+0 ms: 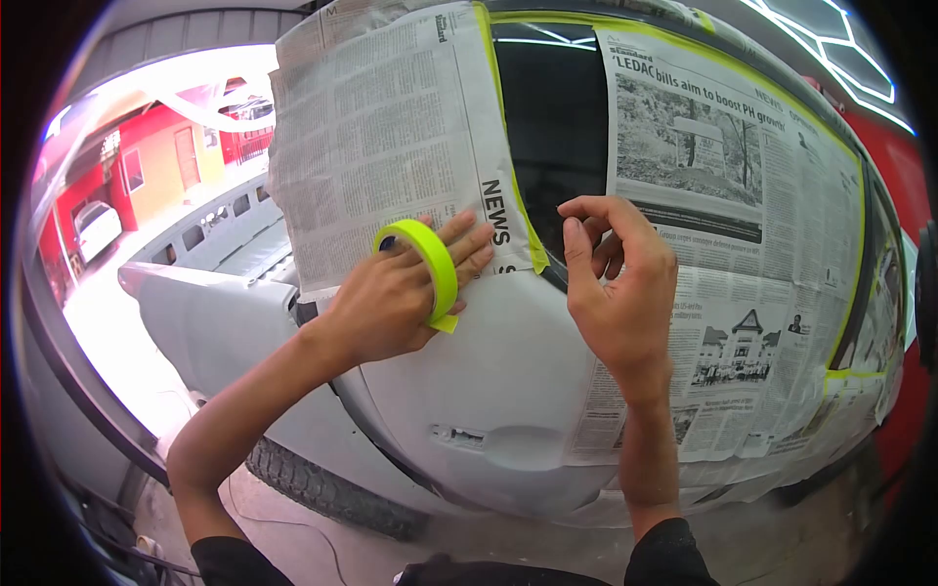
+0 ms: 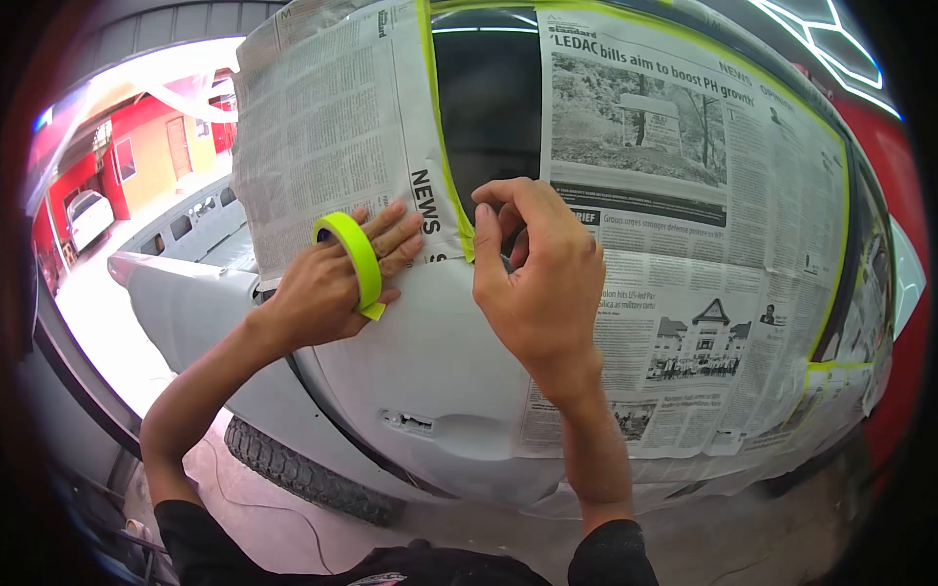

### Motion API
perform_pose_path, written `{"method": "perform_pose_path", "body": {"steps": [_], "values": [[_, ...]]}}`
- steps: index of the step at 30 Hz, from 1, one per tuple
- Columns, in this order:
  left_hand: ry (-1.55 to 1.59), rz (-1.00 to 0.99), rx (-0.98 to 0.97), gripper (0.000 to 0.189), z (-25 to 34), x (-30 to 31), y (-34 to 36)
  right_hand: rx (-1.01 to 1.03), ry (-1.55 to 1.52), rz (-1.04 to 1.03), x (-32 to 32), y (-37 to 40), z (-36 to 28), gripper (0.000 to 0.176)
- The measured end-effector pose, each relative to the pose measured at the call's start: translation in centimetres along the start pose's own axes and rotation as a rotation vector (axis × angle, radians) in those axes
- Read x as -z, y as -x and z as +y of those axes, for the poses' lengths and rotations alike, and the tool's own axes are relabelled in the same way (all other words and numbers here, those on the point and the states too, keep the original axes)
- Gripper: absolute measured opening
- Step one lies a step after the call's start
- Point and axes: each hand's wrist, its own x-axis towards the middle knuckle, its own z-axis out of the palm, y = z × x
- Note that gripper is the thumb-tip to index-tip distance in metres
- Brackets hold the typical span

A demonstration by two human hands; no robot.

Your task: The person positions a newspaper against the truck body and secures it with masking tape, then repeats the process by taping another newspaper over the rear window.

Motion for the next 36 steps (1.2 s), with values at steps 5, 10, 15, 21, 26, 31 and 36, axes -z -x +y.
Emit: {"method": "perform_pose_path", "body": {"steps": [5, 10, 15, 21, 26, 31, 36], "values": [[-0.022, 0.074, 0.034, 0.044, -0.1, -0.8, 5.7, 0.234, 0.15, -0.044, 0.5, -2.5, 0.5, 0.007], [-0.066, 0.329, 0.262, 0.023, -2.1, 0.7, 8.1, 0.447, 0.261, -0.029, -3.0, -6.3, -0.7, 0.014], [0.097, 0.333, 0.373, 0.015, -3.4, 1.7, 10.9, 0.661, 0.525, -0.038, -12.0, -9.8, 0.3, 0.052], [0.476, 0.529, 0.467, 0.002, 0.7, 1.0, 16.0, 0.535, 0.655, -0.037, -22.0, -13.4, -2.1, 0.074], [0.801, 0.353, 0.546, 0.009, 4.1, -1.2, 21.0, 0.468, 0.793, -0.087, -26.3, -14.3, -6.1, 0.078], [0.911, 0.046, 0.576, 0.027, 3.2, -1.6, 23.8, 0.549, 0.461, -0.277, -27.2, -13.2, -7.3, 0.066], [1.345, 0.114, 0.793, 0.037, 2.4, -2.4, 26.5, 0.586, 0.006, -0.322, -24.3, -4.9, -10.4, 0.029]]}}
